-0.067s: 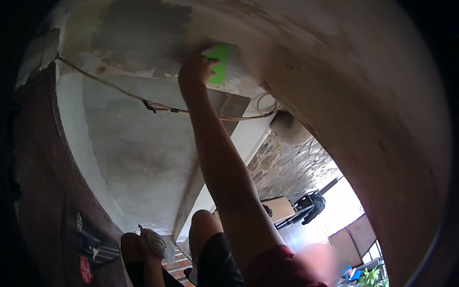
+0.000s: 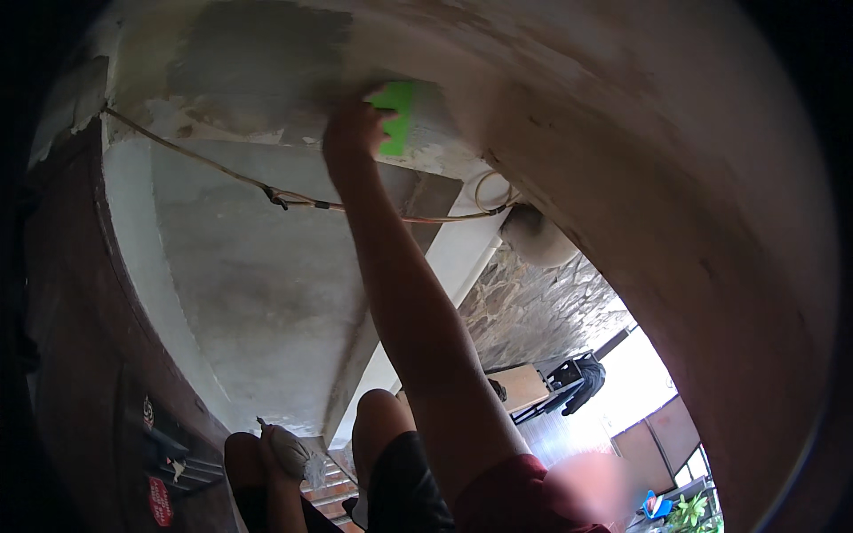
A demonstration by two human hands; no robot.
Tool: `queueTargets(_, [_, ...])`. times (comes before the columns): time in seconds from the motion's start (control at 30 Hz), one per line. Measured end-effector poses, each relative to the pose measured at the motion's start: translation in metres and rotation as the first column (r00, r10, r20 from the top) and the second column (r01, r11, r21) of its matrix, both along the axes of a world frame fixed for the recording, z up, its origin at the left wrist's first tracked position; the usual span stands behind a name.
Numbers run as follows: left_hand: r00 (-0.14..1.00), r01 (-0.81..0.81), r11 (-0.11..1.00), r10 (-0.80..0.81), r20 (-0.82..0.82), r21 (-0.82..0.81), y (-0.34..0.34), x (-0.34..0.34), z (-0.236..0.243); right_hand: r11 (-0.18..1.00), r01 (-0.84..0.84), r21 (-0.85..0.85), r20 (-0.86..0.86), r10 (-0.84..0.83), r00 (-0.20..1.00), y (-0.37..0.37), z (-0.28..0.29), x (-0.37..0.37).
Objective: The person applies a bead of sealant from a caulking gun onto a ceiling surface and then smooths it with a green plastic scraper. The person repeatedly reloads the scraper with sealant and continues smoothing the bead along the ceiling.
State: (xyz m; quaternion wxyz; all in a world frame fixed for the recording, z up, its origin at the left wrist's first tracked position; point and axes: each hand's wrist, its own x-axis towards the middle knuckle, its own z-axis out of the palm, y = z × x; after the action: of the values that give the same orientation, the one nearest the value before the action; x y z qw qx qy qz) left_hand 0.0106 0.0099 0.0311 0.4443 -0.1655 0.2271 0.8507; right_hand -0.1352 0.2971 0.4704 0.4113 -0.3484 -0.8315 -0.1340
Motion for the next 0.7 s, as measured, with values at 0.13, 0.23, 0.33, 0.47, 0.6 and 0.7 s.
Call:
queueTargets(0.13, [0.993, 0.113, 0.979, -0.106, -0.052, 0.167, -0.005, 0.005, 0.006, 0.945, -0.255, -0.203, -0.043, 0.251, 0.967, -0.033, 0.006, 0.023])
queueTargets(0.23, [0.997, 0.068, 0.99, -0.064, -0.03, 0.123, -0.003, 0.005, 0.006, 0.878, -0.3, 0.373, 0.094, 0.286, 0.953, -0.04, 0.016, 0.07])
queueTargets(0.33, [1.0, -0.024, 0.992, 0.025, -0.005, 0.123, -0.001, 0.004, 0.0, 0.216, -0.936, -0.277, -0.709, 0.611, 0.351, -0.041, 0.019, 0.127])
queueTargets(0.47, [0.999, 0.005, 0.99, 0.001, -0.041, 0.143, 0.0, -0.002, -0.015, 0.119, -0.948, -0.297, -0.844, 0.431, 0.318, -0.025, 0.015, 0.172])
queueTargets(0.6, [0.995, -0.008, 0.995, -0.002, 0.095, 0.104, 0.002, -0.006, -0.021, 0.375, -0.864, -0.335, -0.785, 0.397, 0.476, 0.006, 0.012, 0.19])
queueTargets(0.7, [0.994, 0.02, 0.989, -0.037, 0.107, 0.15, 0.002, -0.006, -0.021, 0.683, -0.638, -0.356, -0.649, 0.311, 0.694, 0.034, 0.019, 0.187])
